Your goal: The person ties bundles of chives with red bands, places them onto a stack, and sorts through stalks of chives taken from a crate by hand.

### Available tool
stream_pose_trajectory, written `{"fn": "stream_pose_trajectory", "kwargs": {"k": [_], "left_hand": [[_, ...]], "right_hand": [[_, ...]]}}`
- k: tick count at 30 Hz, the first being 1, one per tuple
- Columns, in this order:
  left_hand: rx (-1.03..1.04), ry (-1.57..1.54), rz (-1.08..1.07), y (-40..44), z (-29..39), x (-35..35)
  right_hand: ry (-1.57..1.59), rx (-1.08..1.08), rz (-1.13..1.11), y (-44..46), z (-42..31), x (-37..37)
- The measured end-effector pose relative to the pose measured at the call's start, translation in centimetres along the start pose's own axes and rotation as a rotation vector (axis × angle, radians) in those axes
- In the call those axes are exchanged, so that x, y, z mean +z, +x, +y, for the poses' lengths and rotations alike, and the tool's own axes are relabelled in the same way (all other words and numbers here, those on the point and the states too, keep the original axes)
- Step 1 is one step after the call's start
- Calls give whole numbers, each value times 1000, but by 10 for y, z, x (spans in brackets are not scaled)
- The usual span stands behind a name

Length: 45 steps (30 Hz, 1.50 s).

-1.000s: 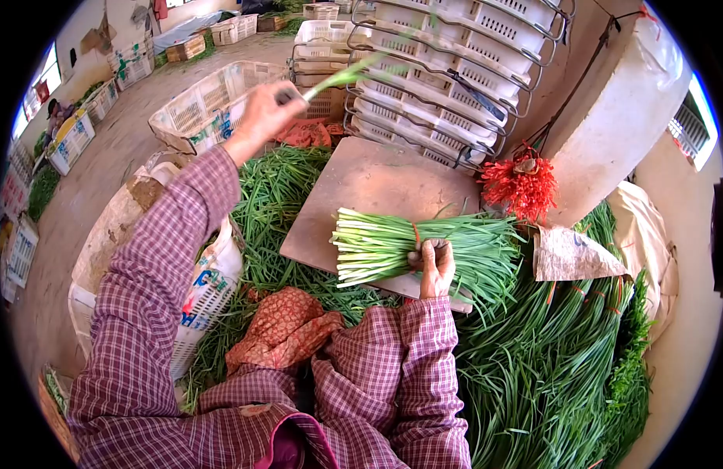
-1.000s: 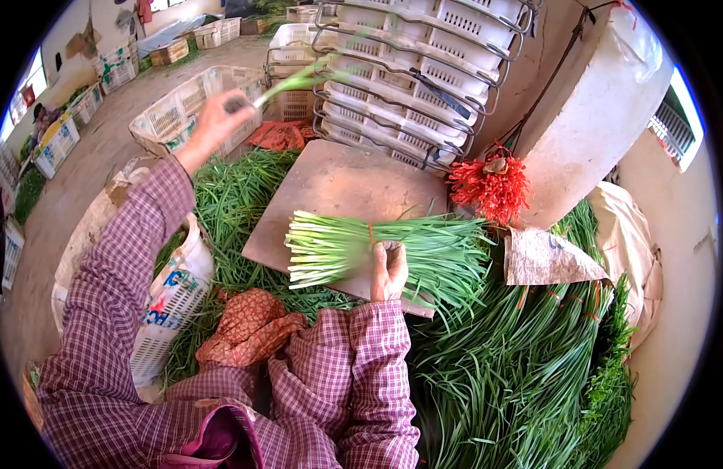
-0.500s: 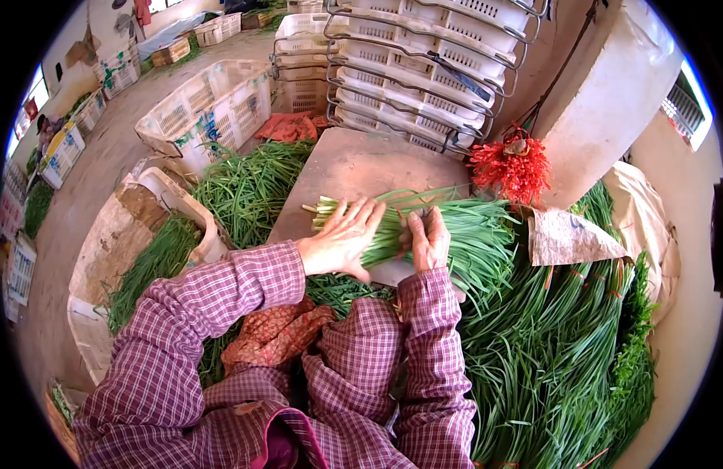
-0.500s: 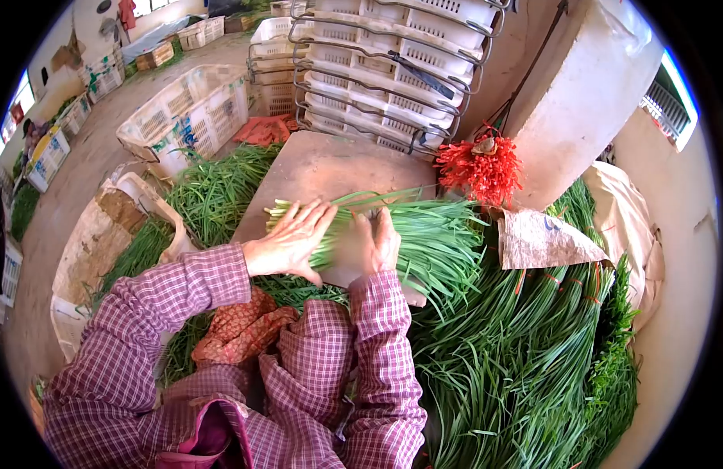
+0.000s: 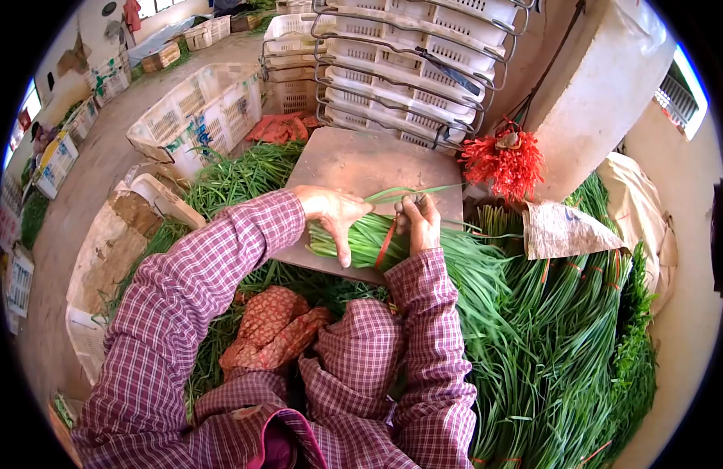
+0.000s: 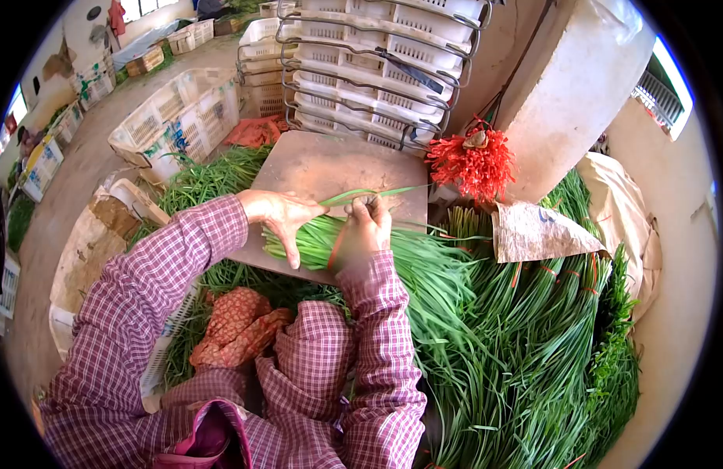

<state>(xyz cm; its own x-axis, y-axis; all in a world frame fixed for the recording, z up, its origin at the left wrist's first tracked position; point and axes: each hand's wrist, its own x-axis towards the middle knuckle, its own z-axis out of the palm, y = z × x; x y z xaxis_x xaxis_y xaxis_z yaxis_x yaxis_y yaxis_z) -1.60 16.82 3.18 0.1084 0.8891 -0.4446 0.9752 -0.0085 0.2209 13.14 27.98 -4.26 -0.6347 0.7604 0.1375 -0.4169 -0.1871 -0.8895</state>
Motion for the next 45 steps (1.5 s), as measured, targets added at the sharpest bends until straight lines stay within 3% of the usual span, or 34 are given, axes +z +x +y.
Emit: {"fn": "stream_pose_trajectory", "kwargs": {"k": [3, 8, 11, 13, 17, 18, 20, 21, 25, 26, 29, 31, 36, 38, 43, 45], "left_hand": [[-61, 53, -13, 6, 5, 8], [-105, 196, 440, 15, 17, 57], [-141, 171, 509, 16, 20, 65], [-142, 153, 534, 14, 21, 68], [-130, 180, 595, 13, 21, 70], [-126, 181, 593, 13, 21, 71], [-128, 194, 623, 15, 19, 74], [-136, 207, 650, 16, 19, 75], [-106, 197, 660, 13, 18, 76], [-106, 192, 640, 11, 19, 74], [-108, 232, 628, 17, 23, 80], [-119, 284, 646, 16, 23, 79], [-147, 222, 599, 15, 28, 76], [-148, 216, 582, 13, 28, 74], [-161, 218, 633, 15, 26, 79], [-173, 203, 609, 17, 26, 81]], "right_hand": [[115, 34, -17, 9, 1, -13], [86, 106, -7, 20, 4, -19], [-172, 58, 6, 21, -1, -11], [-509, 64, -186, 21, -15, -10], [-1120, -305, -37, 25, -33, -37], [-1125, -308, -35, 21, -34, -42], [-1546, 62, -235, 11, -34, -55], [-1610, 65, -243, -4, -42, -47], [-1729, -402, -13, -46, -29, -35], [-1695, -537, 61, -54, -21, -35], [-1674, -416, 191, -58, 7, -52], [-1668, -355, 128, -51, 4, -57], [-1625, -613, 163, -43, -24, -20], [-1644, -475, 41, -38, -23, -5], [-1450, -460, 1, -21, -8, 5], [-1323, -203, 34, -15, -8, 6]]}}
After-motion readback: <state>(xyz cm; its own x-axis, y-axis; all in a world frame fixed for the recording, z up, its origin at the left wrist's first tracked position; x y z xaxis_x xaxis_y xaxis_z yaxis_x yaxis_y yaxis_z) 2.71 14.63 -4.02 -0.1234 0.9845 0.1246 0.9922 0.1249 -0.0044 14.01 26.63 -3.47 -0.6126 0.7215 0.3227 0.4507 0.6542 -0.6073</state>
